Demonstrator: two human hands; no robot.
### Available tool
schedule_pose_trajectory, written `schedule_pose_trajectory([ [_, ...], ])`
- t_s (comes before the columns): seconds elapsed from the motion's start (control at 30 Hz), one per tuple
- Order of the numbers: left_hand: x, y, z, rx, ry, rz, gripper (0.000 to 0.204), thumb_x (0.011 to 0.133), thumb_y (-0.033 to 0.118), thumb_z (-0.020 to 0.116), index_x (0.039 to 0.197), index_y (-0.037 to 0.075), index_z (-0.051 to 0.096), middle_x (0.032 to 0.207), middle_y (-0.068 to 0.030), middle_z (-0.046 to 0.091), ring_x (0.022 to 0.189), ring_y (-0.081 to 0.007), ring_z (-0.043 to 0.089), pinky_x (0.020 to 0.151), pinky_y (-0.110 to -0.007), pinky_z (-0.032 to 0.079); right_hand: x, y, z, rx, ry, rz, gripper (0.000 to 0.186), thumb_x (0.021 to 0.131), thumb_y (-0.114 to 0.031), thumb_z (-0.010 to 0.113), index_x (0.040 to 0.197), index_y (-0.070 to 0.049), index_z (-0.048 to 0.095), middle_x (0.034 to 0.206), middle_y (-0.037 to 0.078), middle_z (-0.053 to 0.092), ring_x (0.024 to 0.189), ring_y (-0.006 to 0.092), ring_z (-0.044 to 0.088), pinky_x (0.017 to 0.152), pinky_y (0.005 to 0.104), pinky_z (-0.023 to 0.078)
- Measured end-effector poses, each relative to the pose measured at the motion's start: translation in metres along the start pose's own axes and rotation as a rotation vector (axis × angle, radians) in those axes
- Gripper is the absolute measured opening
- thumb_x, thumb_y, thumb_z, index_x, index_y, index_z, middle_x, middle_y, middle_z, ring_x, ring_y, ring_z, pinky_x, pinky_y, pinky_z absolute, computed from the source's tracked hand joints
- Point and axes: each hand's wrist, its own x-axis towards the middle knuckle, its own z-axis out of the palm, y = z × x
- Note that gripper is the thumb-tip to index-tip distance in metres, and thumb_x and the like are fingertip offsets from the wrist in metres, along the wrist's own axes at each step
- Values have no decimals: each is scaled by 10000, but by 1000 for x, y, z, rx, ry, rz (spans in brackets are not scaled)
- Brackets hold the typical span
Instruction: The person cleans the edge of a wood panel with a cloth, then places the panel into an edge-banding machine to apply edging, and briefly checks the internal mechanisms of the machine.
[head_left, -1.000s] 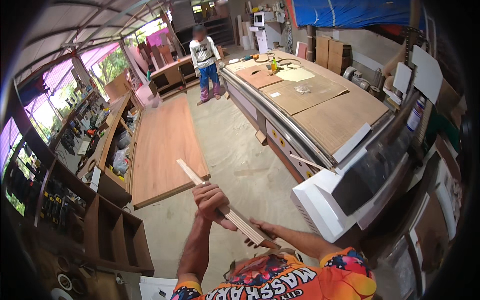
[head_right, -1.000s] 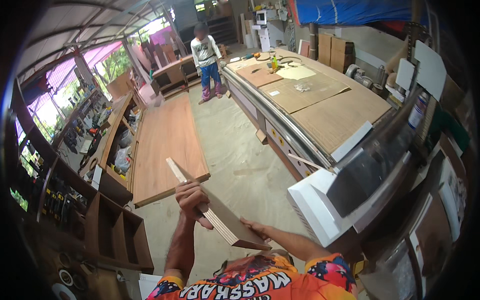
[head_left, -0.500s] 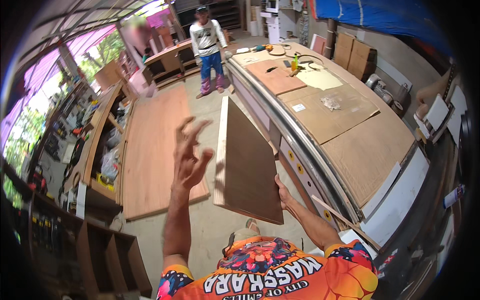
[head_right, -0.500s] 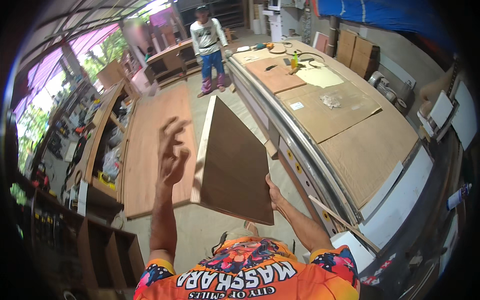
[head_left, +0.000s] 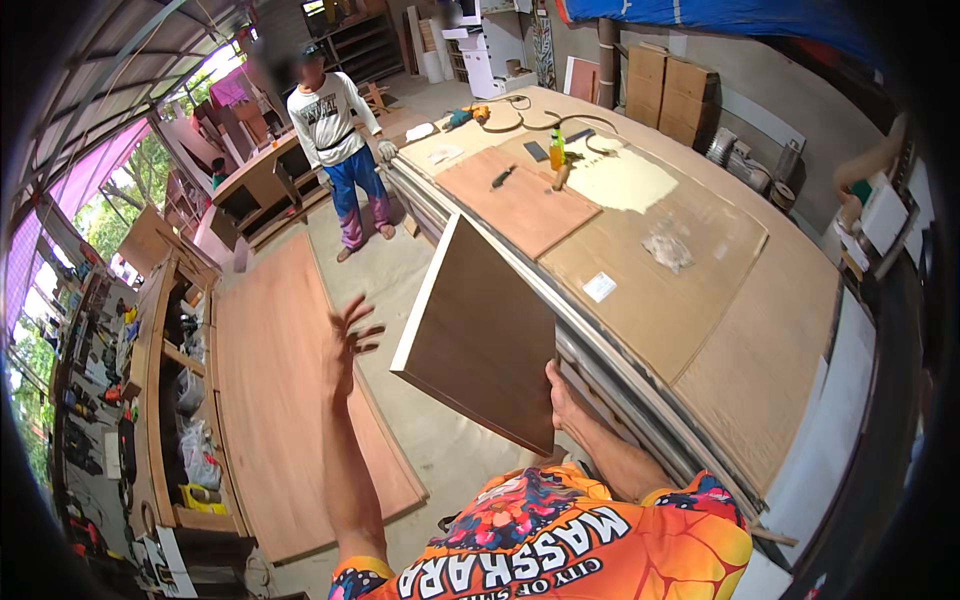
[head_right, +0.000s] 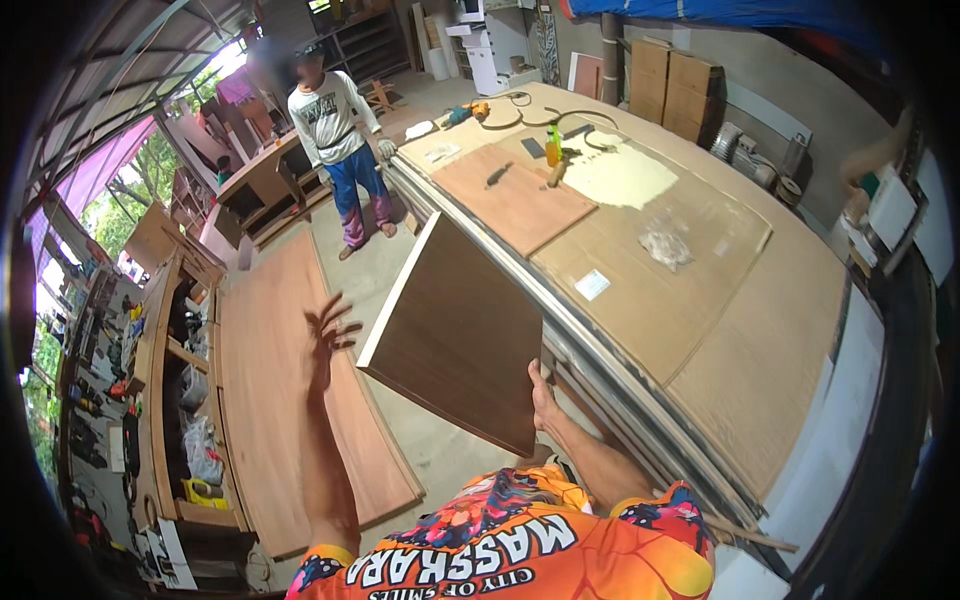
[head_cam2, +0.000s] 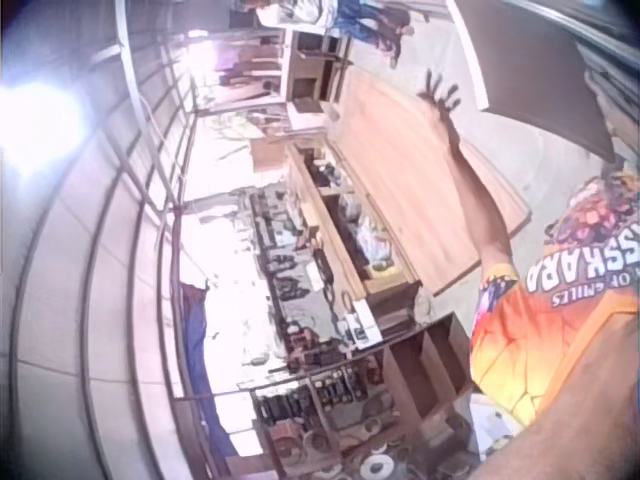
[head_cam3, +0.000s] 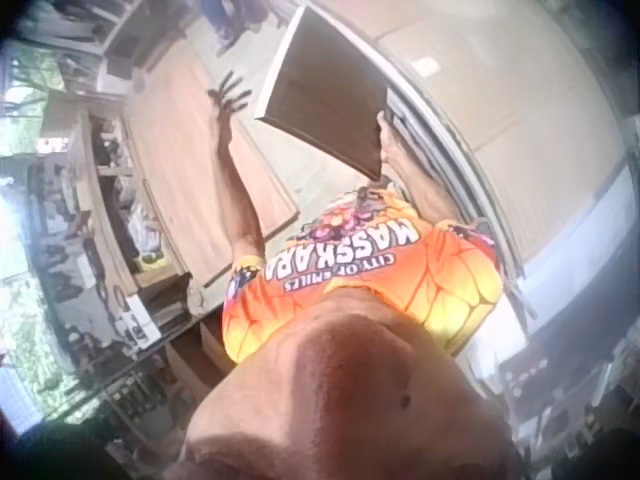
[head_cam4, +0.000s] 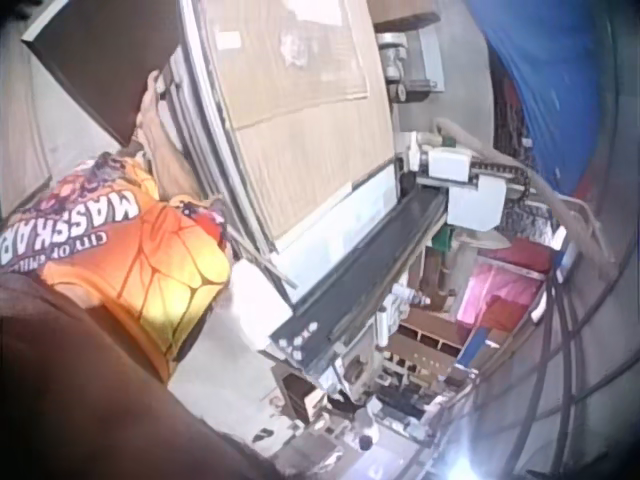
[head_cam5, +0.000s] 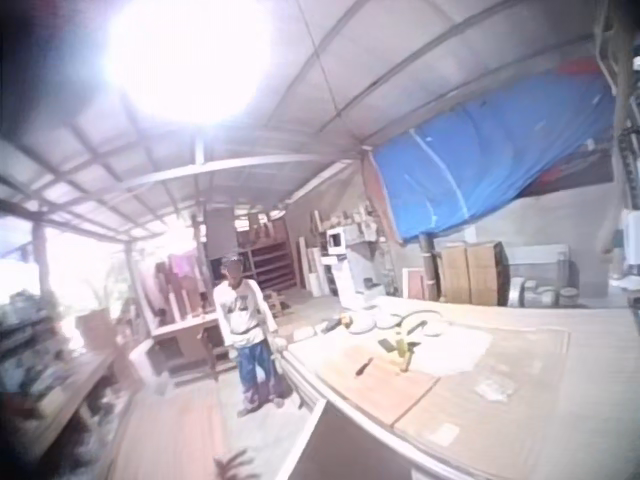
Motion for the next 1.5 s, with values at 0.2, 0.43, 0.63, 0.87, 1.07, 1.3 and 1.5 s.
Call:
schedule_pose_trajectory([
  [0.2, 15, -232, -111, -18, 277, -739, 581, 1020, 572, 536, 1345, 92, 583, 1133, -81, 669, 904, -194, 679, 781, -357, 550, 181, -72, 104, -141, 434, -33, 974, 959, -749, 448, 1580, -14, 298, 1635, 186, 286, 1487, 295, 295, 1199, 516, 303],
  [0.43, -49, -405, -135, -221, 258, -1384, 387, 1044, 467, 481, 872, 145, 608, 735, -46, 656, 694, -192, 658, 647, -364, 550, 341, -115, 93, -315, 968, -379, 992, 985, -739, 375, 1602, 19, 203, 1701, 164, 144, 1562, 312, 135, 1265, 474, 130],
  [0.63, 66, -440, -220, -277, 221, -1487, 398, 1040, 445, 511, 766, 158, 544, 658, -42, 594, 653, -215, 641, 636, -383, 556, 398, -90, 108, -29, 1163, -364, 936, 1002, -724, 347, 1556, 30, 310, 1618, 209, 327, 1475, 328, 344, 1202, 460, 303],
  [0.87, 345, -451, -391, -62, 6, -1230, 427, 1041, 452, 543, 723, 171, 498, 604, -18, 510, 604, -207, 602, 617, -373, 547, 443, -80, 99, 30, 1493, -527, 878, 1012, -701, 381, 1388, 73, 553, 1437, 195, 581, 1321, 323, 536, 1097, 418, 421],
  [1.07, 580, -389, -426, 153, 16, -793, 249, 1054, 385, 554, 1109, 142, 545, 878, -46, 657, 749, -151, 663, 635, -298, 506, 513, -98, 127, -77, 1703, -260, 891, 1009, -724, 310, 1369, 46, 581, 1377, 259, 605, 1285, 396, 556, 1089, 447, 434],
  [1.3, 594, -415, -287, 339, -399, -947, 443, 1022, 398, 599, 1353, 115, 521, 1105, -124, 734, 913, -263, 739, 728, -377, 571, 496, -88, 94, -164, 1446, -217, 831, 979, -731, 418, 1234, 29, 635, 1051, 220, 723, 920, 336, 699, 779, 453, 572],
  [1.5, 447, -487, -162, 797, -1029, -834, 430, 961, 429, 640, 1182, 63, 685, 935, -124, 729, 708, -261, 702, 584, -393, 545, 338, 64, 122, -136, 1034, -296, 437, 1065, -388, 492, 1013, 1, 685, 786, 126, 720, 636, 224, 697, 554, 362, 575],
])
